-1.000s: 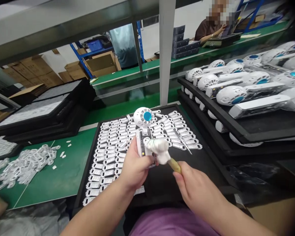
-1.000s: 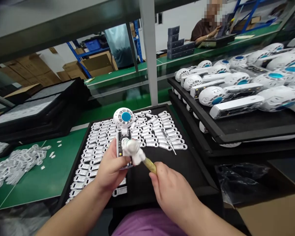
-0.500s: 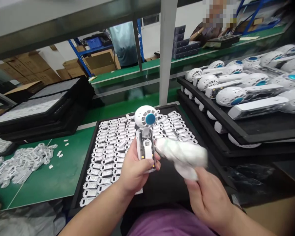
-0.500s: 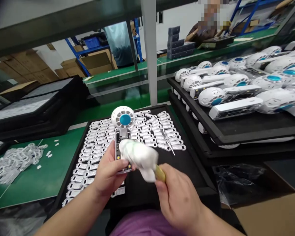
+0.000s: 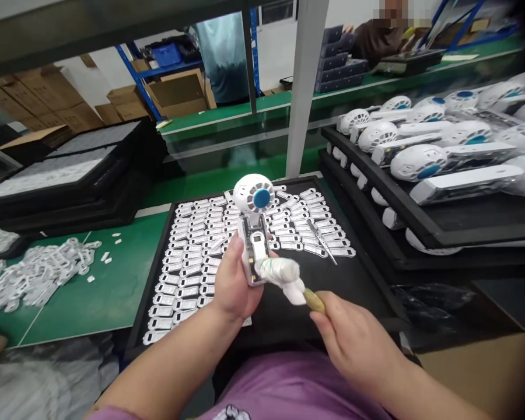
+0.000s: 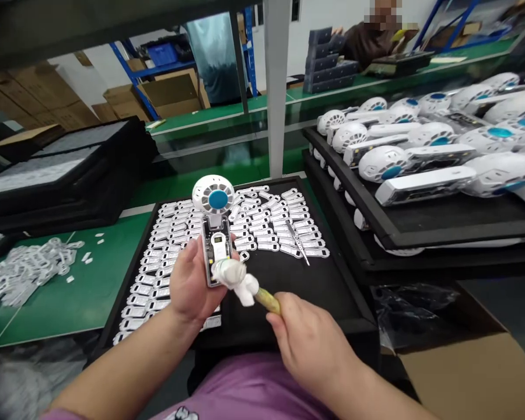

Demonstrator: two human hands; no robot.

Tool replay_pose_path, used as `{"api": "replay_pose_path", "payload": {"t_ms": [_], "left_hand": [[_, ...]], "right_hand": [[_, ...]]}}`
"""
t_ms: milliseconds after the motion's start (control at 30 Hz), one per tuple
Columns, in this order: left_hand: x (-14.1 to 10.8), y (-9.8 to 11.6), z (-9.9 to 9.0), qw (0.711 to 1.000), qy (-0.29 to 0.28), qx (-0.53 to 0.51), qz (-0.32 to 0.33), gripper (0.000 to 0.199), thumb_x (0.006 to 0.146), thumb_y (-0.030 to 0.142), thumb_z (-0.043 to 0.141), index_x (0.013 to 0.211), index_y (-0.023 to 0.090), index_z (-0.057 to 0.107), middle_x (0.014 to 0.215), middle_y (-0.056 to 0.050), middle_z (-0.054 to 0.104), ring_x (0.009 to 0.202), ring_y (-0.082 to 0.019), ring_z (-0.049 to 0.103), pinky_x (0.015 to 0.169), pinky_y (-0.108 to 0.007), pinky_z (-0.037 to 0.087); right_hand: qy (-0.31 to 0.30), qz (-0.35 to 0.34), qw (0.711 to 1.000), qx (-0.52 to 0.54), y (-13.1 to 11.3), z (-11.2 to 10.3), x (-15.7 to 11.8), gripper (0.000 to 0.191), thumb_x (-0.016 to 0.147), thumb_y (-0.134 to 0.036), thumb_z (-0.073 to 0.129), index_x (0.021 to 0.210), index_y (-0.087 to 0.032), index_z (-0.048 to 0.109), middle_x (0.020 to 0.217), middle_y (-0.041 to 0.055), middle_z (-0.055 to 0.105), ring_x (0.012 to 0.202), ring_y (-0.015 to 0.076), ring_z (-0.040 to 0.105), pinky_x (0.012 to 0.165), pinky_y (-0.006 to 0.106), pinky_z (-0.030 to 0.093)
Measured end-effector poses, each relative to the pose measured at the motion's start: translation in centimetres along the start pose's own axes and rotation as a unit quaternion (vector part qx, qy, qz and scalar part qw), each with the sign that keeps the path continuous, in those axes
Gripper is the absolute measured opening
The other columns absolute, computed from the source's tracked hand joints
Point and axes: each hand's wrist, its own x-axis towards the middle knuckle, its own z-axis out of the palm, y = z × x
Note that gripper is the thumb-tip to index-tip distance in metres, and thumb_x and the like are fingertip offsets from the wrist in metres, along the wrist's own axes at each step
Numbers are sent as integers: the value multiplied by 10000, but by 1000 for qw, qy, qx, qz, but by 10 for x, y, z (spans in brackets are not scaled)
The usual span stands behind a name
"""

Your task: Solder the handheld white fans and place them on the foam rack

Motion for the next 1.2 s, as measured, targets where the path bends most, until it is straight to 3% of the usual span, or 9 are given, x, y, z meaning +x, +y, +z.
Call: {"api": "replay_pose_path", "payload": {"t_ms": [167, 400, 533, 700, 833, 900, 967, 1033, 1200], "left_hand": [[12, 14, -16, 997, 37, 72, 16, 464, 614, 86, 730, 1054, 189, 627, 1086, -34, 654, 794, -136, 643, 677, -271, 541], [25, 25, -24, 991, 16, 130, 3, 554, 665, 84, 671, 1189, 246, 592, 1318, -75, 631, 1017, -254, 688, 676, -323, 595], [74, 31, -31, 972, 58, 226, -16, 452, 632, 69, 641, 1071, 172, 617, 1136, -117, 693, 936, -254, 700, 636, -321, 589], [172, 78, -26, 936, 118, 316, 102, 419, 743, 114, 615, 1138, 167, 487, 1070, -97, 631, 1025, -263, 647, 790, -398, 569], [216, 109, 7, 863, 138, 416, 252, 647, 731, 151, 720, 1306, 156, 423, 1279, -102, 558, 1367, -355, 396, 1033, -421, 419], [214, 102, 35, 827, 71, 479, 285, 550, 733, 193, 719, 1248, 137, 532, 1203, -98, 623, 1267, -358, 509, 993, -417, 443], [199, 79, 72, 768, -46, 563, 301, 398, 774, 256, 673, 1155, 145, 641, 1072, -100, 694, 1039, -316, 646, 896, -417, 496], [176, 45, 115, 678, -165, 640, 322, 315, 818, 324, 621, 1089, 188, 707, 1018, -91, 726, 936, -287, 672, 853, -415, 516], [124, -37, 213, 491, -335, 704, 388, 357, 839, 418, 593, 1097, 207, 724, 1104, -112, 711, 1091, -324, 621, 940, -440, 495]], "right_hand": [[-41, 12, 994, -104, 35, -9, -1, 190, 1026, -314, 438, 1017, -191, 583, 783, 15, 613, 671, 181, 612, 602, 321, 434], [-164, 47, 976, -136, 55, 5, -1, 133, 951, -301, 600, 1010, -197, 660, 870, 41, 627, 859, 246, 623, 746, 386, 477], [-196, 116, 972, -52, 48, -3, 15, 235, 940, -398, 628, 1040, -198, 698, 960, 53, 672, 955, 251, 634, 849, 400, 490], [-158, 178, 971, -25, 45, -24, 31, 298, 914, -400, 643, 1110, -184, 706, 1018, 75, 701, 994, 241, 649, 894, 355, 489], [-122, 193, 973, -28, 46, -24, 30, 245, 904, -375, 630, 1059, -204, 713, 978, 57, 699, 956, 227, 654, 870, 334, 505], [-113, 197, 973, -37, 46, -22, 31, 238, 894, -376, 632, 1027, -196, 713, 984, 64, 696, 963, 240, 655, 874, 345, 518], [-122, 202, 970, -63, 47, -20, 36, 234, 884, -376, 636, 985, -178, 709, 994, 80, 689, 975, 256, 659, 884, 355, 532], [-138, 220, 959, -110, 51, -19, 45, 209, 899, -320, 606, 998, -160, 697, 1051, 104, 675, 975, 261, 669, 877, 356, 547], [-183, 265, 926, -196, 69, -12, 71, 341, 826, 0, 518, 1132, -32, 666, 1113, 237, 663, 921, 305, 710, 778, 390, 575]]}}
